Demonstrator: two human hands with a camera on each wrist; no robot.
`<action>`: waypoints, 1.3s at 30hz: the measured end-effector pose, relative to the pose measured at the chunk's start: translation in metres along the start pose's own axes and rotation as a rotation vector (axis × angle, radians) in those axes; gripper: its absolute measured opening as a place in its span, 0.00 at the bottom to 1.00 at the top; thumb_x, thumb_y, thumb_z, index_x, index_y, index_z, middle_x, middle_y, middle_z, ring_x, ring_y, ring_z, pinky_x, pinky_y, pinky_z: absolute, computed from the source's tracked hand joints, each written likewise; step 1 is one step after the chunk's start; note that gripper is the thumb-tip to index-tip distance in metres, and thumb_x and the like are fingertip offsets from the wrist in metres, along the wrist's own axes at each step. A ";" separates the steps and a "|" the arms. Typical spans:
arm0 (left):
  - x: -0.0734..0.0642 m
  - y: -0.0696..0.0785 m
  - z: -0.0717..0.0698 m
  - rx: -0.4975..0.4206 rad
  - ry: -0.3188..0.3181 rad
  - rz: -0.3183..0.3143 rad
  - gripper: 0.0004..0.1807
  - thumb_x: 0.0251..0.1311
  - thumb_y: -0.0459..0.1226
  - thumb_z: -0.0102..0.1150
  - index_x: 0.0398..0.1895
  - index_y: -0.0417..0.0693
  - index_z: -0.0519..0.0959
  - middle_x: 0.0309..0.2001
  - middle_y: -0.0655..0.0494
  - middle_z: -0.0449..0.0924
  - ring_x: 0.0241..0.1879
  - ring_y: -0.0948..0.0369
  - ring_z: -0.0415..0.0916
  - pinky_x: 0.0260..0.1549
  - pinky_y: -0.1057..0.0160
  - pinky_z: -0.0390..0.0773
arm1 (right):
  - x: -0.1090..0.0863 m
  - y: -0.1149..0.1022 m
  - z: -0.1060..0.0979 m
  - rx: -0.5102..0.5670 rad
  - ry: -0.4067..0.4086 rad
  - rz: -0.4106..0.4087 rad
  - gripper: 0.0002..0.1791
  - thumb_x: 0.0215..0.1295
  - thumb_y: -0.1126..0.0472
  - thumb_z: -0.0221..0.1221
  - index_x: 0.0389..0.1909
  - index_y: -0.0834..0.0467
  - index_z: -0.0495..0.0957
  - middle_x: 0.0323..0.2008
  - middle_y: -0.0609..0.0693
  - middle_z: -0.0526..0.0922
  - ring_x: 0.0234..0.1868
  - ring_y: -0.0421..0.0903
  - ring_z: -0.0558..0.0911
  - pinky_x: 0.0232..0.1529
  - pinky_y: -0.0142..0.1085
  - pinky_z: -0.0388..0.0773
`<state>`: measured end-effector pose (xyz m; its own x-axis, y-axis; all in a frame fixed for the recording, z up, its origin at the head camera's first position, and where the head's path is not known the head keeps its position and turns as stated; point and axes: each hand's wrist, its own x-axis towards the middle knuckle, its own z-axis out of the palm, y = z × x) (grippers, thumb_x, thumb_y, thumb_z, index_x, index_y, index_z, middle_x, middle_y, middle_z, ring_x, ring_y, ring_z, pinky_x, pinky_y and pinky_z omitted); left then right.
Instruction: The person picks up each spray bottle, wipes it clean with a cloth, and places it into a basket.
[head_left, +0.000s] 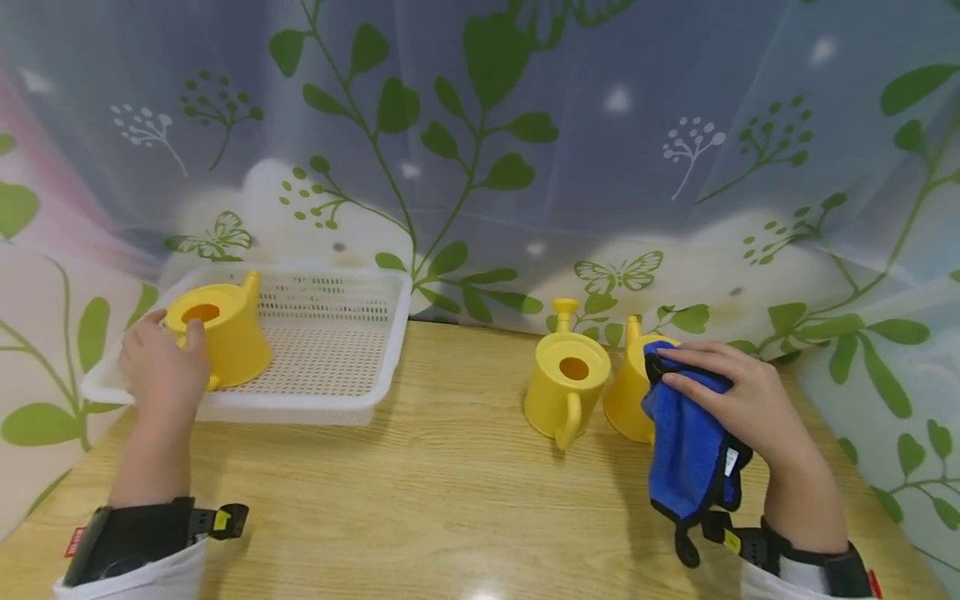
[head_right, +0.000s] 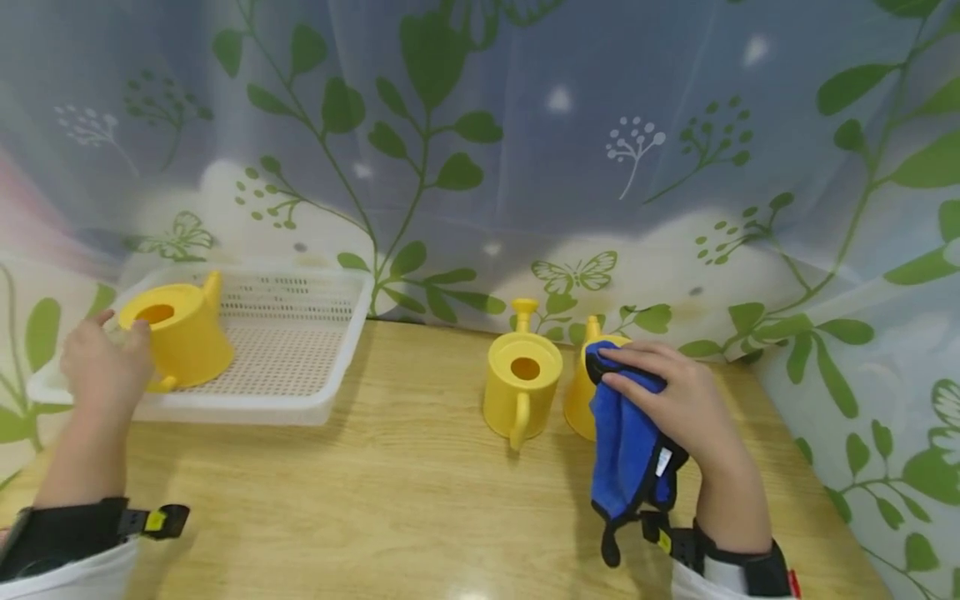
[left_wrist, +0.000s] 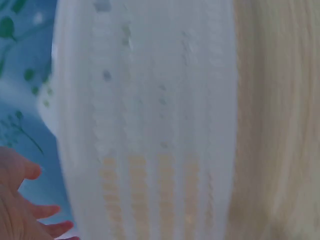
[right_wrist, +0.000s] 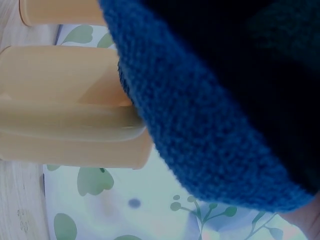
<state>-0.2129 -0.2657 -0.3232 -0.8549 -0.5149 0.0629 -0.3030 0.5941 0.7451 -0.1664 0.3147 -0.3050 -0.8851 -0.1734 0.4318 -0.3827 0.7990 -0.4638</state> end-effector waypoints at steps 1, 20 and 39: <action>-0.004 0.004 0.002 0.002 -0.002 0.018 0.36 0.73 0.48 0.31 0.74 0.33 0.42 0.73 0.30 0.38 0.72 0.34 0.36 0.68 0.34 0.43 | 0.000 0.000 0.001 0.000 -0.002 -0.003 0.16 0.63 0.54 0.64 0.52 0.46 0.82 0.55 0.55 0.79 0.55 0.53 0.74 0.52 0.60 0.71; -0.121 0.100 0.081 -0.217 -0.105 0.616 0.24 0.71 0.40 0.47 0.68 0.42 0.63 0.69 0.45 0.62 0.71 0.49 0.56 0.71 0.48 0.54 | 0.001 -0.006 0.005 -0.048 0.021 -0.090 0.16 0.61 0.57 0.65 0.51 0.46 0.83 0.50 0.50 0.82 0.51 0.46 0.76 0.47 0.16 0.63; -0.186 0.146 0.185 -0.198 -0.677 0.440 0.29 0.63 0.51 0.58 0.59 0.40 0.68 0.56 0.45 0.69 0.55 0.52 0.70 0.53 0.54 0.74 | 0.000 -0.008 0.003 -0.035 0.051 -0.109 0.17 0.59 0.57 0.67 0.50 0.45 0.83 0.51 0.51 0.82 0.51 0.36 0.75 0.49 0.13 0.60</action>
<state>-0.1756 0.0312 -0.3486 -0.9656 0.2598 0.0096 0.1435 0.5020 0.8529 -0.1644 0.3065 -0.3034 -0.8241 -0.2316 0.5170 -0.4655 0.7968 -0.3851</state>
